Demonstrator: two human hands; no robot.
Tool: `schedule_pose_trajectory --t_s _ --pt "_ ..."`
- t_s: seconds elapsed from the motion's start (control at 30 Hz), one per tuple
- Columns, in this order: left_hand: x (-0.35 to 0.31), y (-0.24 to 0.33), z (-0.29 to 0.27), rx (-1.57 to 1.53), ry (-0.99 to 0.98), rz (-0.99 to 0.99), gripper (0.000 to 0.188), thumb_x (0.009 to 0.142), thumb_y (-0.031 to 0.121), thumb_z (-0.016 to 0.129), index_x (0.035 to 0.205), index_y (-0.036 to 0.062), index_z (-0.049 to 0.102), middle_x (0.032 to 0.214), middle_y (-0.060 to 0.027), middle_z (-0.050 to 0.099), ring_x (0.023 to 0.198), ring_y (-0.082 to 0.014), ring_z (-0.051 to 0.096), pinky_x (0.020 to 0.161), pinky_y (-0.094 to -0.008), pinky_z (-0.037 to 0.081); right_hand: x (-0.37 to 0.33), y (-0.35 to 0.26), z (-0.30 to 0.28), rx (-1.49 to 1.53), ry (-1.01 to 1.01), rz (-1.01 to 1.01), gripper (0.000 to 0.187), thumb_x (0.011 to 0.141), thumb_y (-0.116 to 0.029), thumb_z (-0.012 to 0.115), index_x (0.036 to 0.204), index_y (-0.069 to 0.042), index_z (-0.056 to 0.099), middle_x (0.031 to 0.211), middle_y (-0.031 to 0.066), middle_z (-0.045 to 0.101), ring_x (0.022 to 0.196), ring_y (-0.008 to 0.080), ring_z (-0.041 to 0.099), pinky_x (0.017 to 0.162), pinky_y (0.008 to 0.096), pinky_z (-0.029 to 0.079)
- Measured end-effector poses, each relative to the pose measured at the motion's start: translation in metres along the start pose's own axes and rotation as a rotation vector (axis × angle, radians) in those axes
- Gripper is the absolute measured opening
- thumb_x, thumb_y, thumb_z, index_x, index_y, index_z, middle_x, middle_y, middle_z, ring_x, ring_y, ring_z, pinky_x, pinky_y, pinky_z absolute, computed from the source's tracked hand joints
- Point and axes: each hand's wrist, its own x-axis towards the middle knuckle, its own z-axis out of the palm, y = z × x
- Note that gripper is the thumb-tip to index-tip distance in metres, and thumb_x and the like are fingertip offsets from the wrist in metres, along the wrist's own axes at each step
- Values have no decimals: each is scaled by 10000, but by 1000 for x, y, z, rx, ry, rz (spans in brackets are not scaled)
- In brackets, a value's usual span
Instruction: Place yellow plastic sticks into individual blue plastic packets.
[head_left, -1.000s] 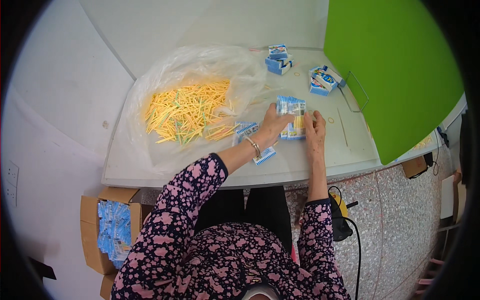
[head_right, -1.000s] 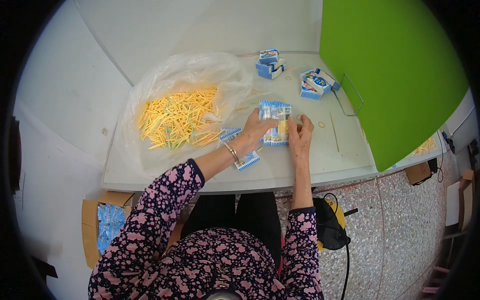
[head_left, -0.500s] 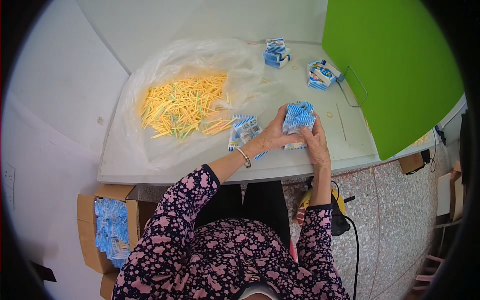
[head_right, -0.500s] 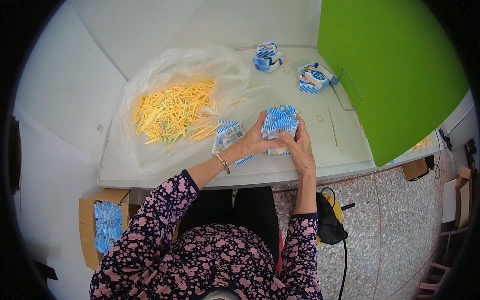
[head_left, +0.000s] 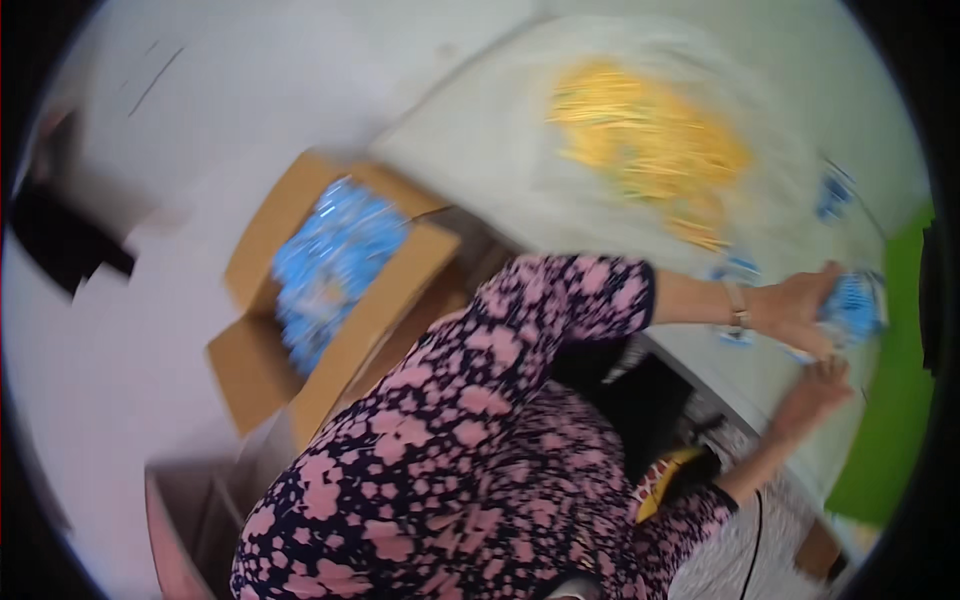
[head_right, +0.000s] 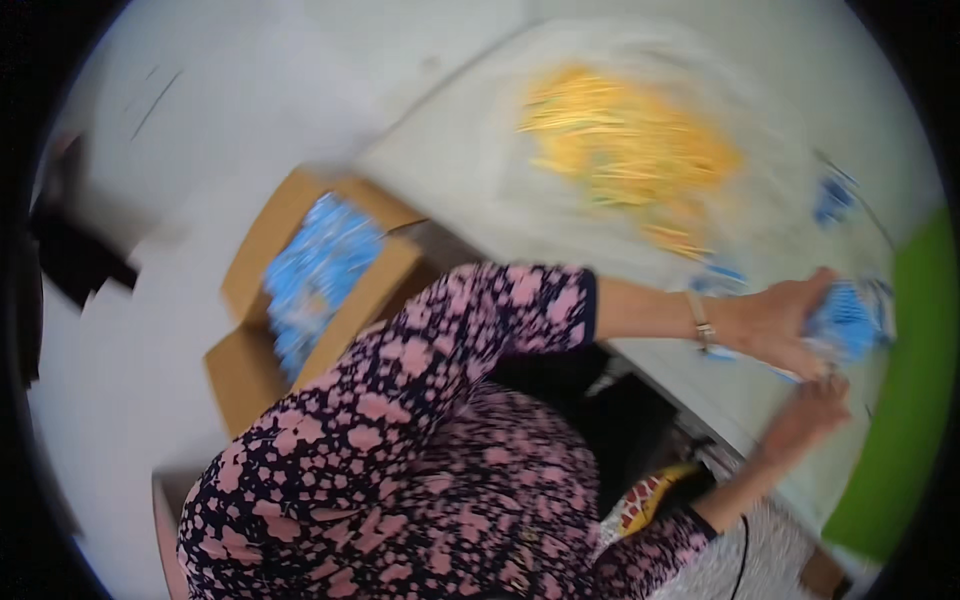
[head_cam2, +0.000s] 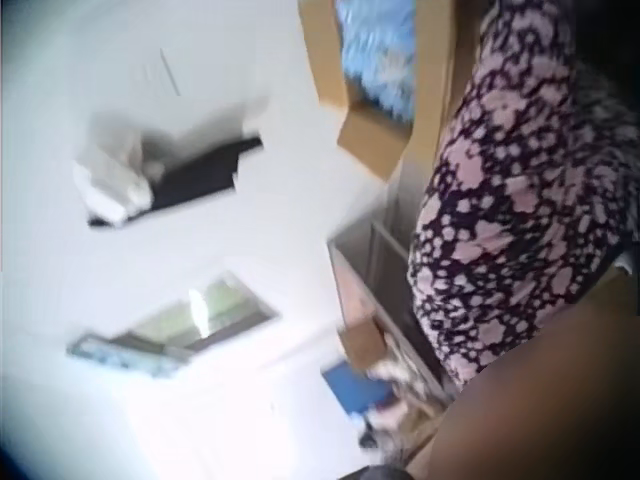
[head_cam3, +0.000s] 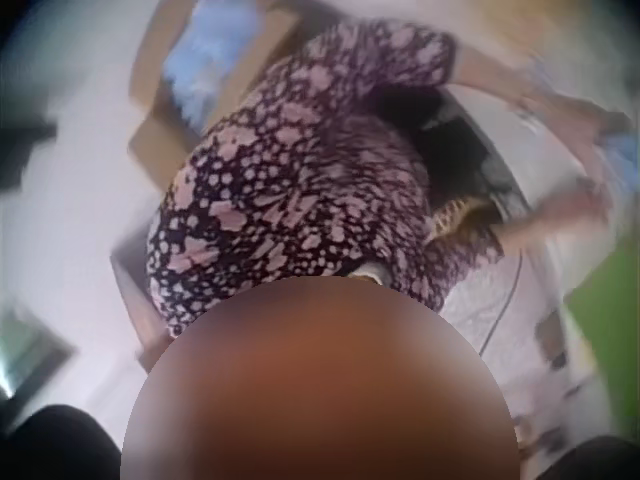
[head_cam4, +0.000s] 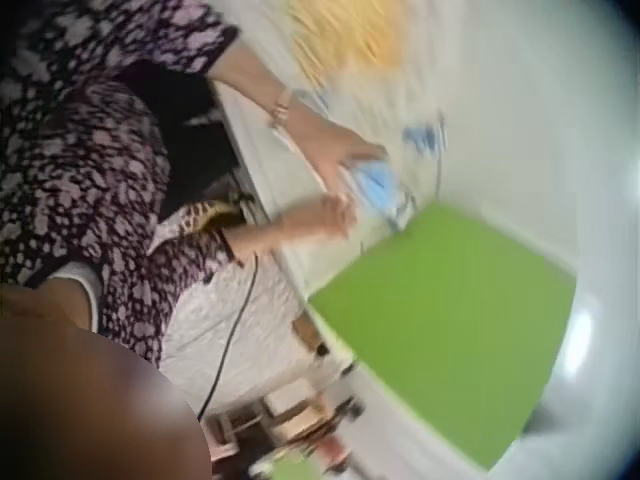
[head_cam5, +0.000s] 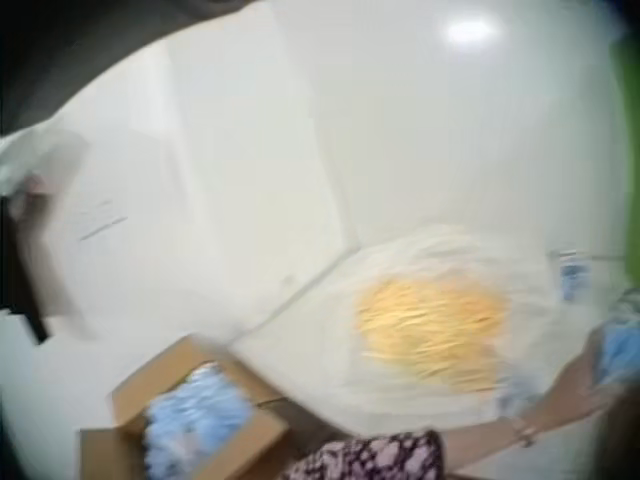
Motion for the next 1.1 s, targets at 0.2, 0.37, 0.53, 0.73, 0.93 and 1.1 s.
schedule_pose_trajectory --t_s 0.2,0.37,0.53,0.73,0.93,1.1 --pt "-68 164 -236 450 37 -459 842 518 312 812 1131 -114 422 937 -159 623 833 -249 613 734 -330 508 12 -9 28 -736 340 295 555 980 -326 271 1303 123 314 1372 233 337 1284 287 321 1105 372 185" --pt "-249 296 -338 866 658 -743 429 733 134 662 1128 3 556 1022 -96 624 897 -165 602 800 -303 483 9 -12 10 -929 151 241 466 977 -239 293 1311 84 328 1350 202 381 1256 281 371 1086 367 241" --pt "-427 324 -341 560 1249 -1150 494 685 75 735 1129 49 519 1021 -60 623 921 -160 605 802 -316 508 4 -14 -4 -1773 -381 -250 369 985 -167 312 1328 -52 385 1324 83 460 1227 237 428 1038 370 341" --pt "-479 258 -300 196 1233 -1141 459 684 79 743 1087 33 527 996 -66 631 881 -156 611 759 -312 518 2 -28 52 -1686 -124 182 489 960 -189 347 1347 85 226 1349 301 318 1257 406 332 1079 478 262" --pt "-494 203 -309 368 1202 -1046 687 671 203 775 1208 -19 408 1049 -127 596 885 -185 602 739 -295 513 6 -15 -41 -1747 -256 -246 327 985 -145 313 1194 -64 551 1265 46 521 1153 230 491 994 330 375" --pt "-489 197 -295 1400 798 -1593 1022 659 467 745 1372 -16 195 1274 -235 417 1185 -338 406 961 -469 324 10 -16 -43 -1643 -267 -87 354 974 -126 292 1278 -71 464 1323 28 471 1222 209 427 1046 323 312"
